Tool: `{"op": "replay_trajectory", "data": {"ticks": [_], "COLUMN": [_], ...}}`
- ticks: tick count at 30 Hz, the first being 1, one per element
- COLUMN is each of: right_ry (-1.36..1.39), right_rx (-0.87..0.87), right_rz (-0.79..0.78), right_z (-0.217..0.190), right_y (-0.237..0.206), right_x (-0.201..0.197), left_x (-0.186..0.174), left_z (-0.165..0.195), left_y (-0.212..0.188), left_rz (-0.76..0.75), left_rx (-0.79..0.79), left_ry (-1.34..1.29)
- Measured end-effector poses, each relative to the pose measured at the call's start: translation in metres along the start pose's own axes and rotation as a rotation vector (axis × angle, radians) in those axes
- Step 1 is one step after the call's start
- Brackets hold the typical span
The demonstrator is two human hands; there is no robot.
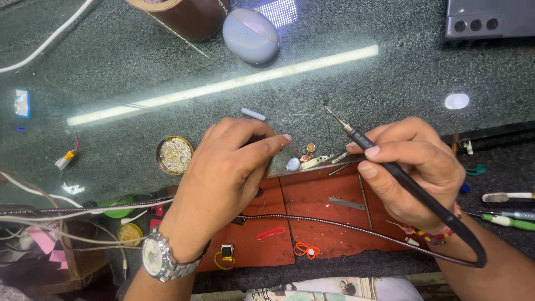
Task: The person uses a soldering iron to work on the internal components of a small white earbud. They then use a metal tool to scrape or clean the inside of the earbud housing before reassembling the unit.
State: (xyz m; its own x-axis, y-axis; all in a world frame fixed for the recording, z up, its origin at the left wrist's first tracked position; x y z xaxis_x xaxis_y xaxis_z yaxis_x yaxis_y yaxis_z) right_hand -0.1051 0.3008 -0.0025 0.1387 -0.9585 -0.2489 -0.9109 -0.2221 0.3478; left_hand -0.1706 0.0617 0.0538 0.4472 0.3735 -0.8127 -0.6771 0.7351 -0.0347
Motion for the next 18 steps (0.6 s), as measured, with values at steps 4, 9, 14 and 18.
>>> {"op": "replay_trajectory", "data": {"ticks": [4, 9, 14, 18], "right_ry": [-0.098, -0.257, -0.333, -0.401], "right_rx": [-0.077, -0.170, -0.208, -0.243], "right_rz": [-0.028, -0.123, -0.149, -0.192], "right_z": [-0.005, -0.015, -0.022, -0.029], "right_y": [0.000, 0.001, 0.004, 0.006], "right_x": [0.006, 0.011, 0.016, 0.026], "left_x": [0.004, 0.001, 0.002, 0.004], "left_z": [0.005, 0.011, 0.013, 0.016], "left_y": [-0.003, -0.009, -0.015, -0.018], "left_rz": [-0.009, 0.021, -0.050, -0.069], "left_rx": [-0.056, -0.052, -0.088, -0.078], "left_ry": [-0.010, -0.075, -0.218, -0.221]}}
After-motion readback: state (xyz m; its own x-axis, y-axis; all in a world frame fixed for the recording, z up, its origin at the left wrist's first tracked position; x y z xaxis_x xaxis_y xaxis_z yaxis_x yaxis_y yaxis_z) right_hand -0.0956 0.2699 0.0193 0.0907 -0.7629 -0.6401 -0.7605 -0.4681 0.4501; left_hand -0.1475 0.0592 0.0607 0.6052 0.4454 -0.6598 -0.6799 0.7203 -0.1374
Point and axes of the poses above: each hand's wrist, its own y-axis towards the middle knuckle, its own x-axis out of the palm, z = x × y, the point moved 4 cm from there along y, towards the middle knuckle, and after that the axes turned 13 degrees about -z, right-handed, at the moved point
